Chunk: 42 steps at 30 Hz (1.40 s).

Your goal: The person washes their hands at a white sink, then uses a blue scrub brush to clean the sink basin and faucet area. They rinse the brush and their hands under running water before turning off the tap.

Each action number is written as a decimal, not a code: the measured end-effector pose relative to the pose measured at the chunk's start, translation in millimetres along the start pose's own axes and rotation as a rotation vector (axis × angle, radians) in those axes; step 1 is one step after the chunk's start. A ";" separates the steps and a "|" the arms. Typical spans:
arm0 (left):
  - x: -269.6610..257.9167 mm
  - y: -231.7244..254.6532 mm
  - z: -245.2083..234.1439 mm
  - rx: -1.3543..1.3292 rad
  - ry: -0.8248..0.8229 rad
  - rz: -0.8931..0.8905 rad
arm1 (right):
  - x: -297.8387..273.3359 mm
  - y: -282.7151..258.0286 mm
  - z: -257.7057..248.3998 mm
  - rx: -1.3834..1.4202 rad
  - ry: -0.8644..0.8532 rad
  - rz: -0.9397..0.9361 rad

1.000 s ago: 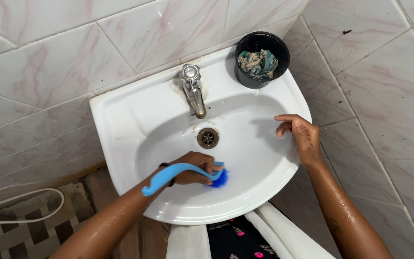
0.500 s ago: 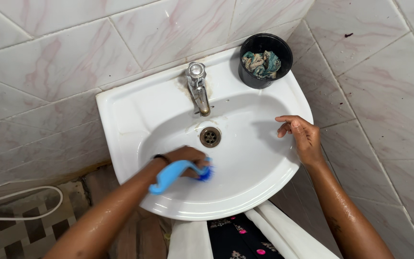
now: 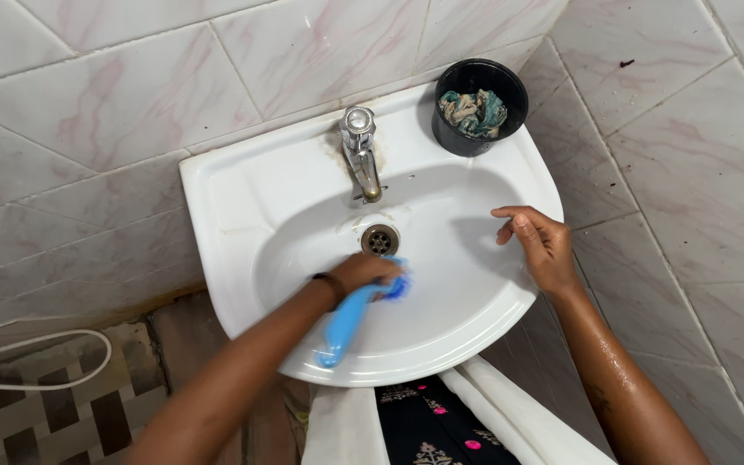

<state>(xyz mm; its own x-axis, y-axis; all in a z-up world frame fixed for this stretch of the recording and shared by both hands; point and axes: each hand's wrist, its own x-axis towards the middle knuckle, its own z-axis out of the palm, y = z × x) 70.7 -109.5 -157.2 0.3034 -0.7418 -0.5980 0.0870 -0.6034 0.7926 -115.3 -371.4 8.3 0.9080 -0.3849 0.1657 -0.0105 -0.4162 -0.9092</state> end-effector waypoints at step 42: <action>-175.7 69.9 31.5 0.737 0.599 -0.146 | 5.5 -60.3 108.9 -0.814 -0.816 0.081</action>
<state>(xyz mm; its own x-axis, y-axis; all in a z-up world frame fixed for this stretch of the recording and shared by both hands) -6.4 -30.5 -0.5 0.7892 -0.4953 -0.3632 -0.3942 -0.8619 0.3188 -64.1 -258.6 22.4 0.8898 0.0892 -0.4476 -0.0781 -0.9365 -0.3419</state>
